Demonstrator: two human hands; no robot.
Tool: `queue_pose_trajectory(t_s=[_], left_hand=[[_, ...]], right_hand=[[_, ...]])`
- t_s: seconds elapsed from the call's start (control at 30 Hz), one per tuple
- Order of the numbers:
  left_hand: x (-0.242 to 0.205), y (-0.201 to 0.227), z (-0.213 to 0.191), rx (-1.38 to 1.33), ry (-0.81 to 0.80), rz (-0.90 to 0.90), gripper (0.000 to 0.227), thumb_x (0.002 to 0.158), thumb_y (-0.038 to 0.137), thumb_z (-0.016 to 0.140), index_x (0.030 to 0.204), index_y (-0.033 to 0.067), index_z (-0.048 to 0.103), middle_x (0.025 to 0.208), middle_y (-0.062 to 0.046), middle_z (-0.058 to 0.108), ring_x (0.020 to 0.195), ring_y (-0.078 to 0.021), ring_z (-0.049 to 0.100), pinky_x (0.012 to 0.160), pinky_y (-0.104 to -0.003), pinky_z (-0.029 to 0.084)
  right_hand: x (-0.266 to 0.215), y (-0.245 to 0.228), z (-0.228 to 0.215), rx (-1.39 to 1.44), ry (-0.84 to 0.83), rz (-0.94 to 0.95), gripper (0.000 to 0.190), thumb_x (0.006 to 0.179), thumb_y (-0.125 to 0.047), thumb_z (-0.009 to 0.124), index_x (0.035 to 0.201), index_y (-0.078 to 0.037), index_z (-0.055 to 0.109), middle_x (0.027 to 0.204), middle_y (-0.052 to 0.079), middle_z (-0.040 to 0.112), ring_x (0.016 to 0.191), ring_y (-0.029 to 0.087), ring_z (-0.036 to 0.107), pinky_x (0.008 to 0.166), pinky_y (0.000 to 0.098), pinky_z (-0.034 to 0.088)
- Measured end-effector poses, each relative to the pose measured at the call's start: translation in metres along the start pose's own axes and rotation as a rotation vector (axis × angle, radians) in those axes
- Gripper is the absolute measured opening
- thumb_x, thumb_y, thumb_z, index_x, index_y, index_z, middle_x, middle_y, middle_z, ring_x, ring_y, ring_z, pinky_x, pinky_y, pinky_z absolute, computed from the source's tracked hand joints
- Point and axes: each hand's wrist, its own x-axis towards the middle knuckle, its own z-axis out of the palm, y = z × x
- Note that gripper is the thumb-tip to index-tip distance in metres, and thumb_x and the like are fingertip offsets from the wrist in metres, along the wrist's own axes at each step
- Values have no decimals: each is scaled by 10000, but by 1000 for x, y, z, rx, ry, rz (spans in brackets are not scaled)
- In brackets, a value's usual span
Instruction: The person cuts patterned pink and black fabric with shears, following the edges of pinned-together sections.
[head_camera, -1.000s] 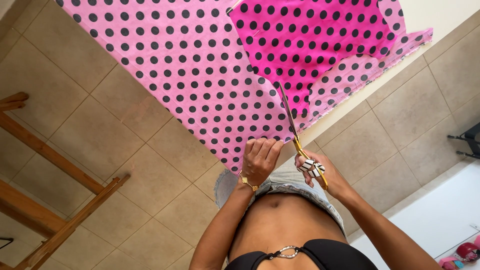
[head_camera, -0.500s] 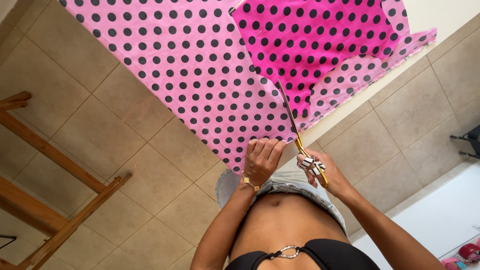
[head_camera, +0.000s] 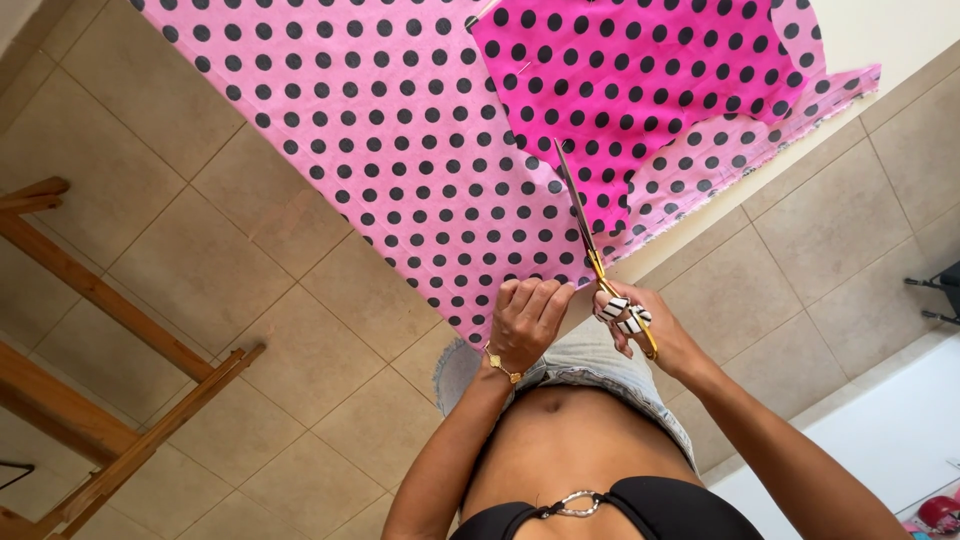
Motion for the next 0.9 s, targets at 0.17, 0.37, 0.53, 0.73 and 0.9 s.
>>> queue_pose_trajectory(t_s=[0.17,0.37,0.53,0.73,0.9], left_hand=[[4,0,-2,-1,4,0,106,1078,127,670,1083,138,776,945,-39,668,839,-200,657,796,-339,495],[5,1,-3,6,0,-4,105,1078,124,670,1086,139,773,948,-36,668,843,-198,657,798,-338,497],[2,1,-2,1,0,-3,106,1074,119,672,1084,137,776,943,-38,668,835,-198,656,797,-338,499],[3,1,-3,1,3,1,115,1072,107,668,1077,131,781,943,-39,672,831,-198,658,797,-340,505],[1,1,-1,7,-3,7,120,1076,108,662,1085,129,779,953,-43,676,835,-198,660,807,-344,510]], right_hand=[[0,4,-2,-27,5,13,462,949,-484,729,813,-52,636,431,125,534,329,176,559,401,272,486],[-3,0,-1,13,12,49,407,952,-400,717,794,-34,635,410,149,531,300,201,558,373,281,474],[5,-7,3,95,30,84,375,961,-372,686,885,-8,635,482,144,541,357,213,601,392,312,517],[15,7,2,142,52,85,399,996,-346,677,951,50,658,585,153,546,424,221,633,387,348,556],[18,10,0,117,29,33,448,1028,-387,685,937,50,654,526,147,532,395,220,601,373,333,538]])
